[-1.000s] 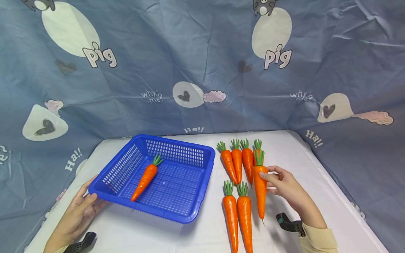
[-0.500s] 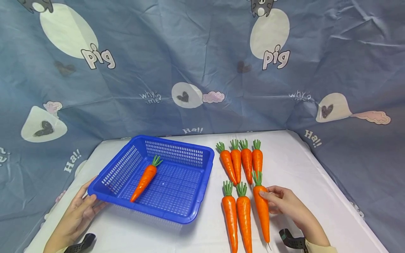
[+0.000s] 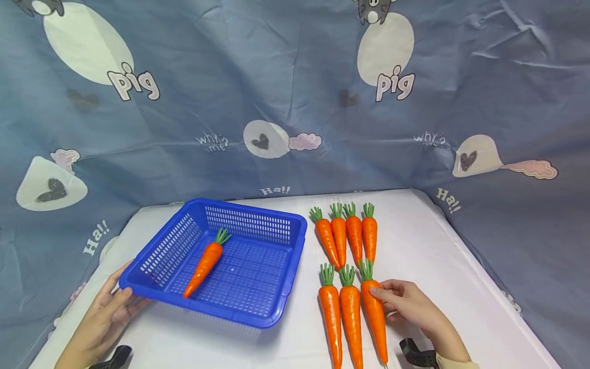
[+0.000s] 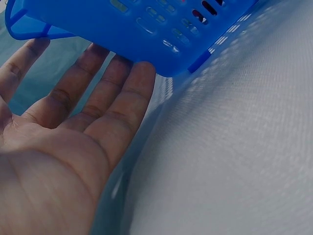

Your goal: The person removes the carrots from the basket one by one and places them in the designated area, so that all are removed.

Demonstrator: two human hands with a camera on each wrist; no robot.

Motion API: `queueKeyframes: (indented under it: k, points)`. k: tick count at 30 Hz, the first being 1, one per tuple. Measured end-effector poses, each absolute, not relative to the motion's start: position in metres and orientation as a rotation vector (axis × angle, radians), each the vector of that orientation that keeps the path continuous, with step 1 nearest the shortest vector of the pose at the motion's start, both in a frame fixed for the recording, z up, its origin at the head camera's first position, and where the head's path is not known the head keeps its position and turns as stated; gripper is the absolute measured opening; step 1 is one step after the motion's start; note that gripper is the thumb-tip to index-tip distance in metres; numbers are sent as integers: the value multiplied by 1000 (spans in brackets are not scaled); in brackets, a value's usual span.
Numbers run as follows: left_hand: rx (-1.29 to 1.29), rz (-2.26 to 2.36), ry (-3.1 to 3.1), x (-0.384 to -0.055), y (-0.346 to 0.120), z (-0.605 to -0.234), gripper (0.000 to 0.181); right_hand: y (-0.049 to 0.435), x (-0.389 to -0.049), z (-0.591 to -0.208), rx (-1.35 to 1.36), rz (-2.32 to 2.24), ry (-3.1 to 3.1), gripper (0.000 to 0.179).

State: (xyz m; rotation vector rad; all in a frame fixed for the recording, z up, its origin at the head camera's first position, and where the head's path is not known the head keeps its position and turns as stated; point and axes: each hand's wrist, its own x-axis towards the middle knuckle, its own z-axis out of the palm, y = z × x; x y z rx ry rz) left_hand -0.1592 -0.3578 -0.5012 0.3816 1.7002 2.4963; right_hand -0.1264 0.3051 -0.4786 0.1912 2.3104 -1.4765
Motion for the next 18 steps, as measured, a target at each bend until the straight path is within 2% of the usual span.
queueKeyframes:
  k: [18]
  points:
    - [369,2506,1675,-160,-360,-501,59,300,-132,-477,138,-1408,2322,62]
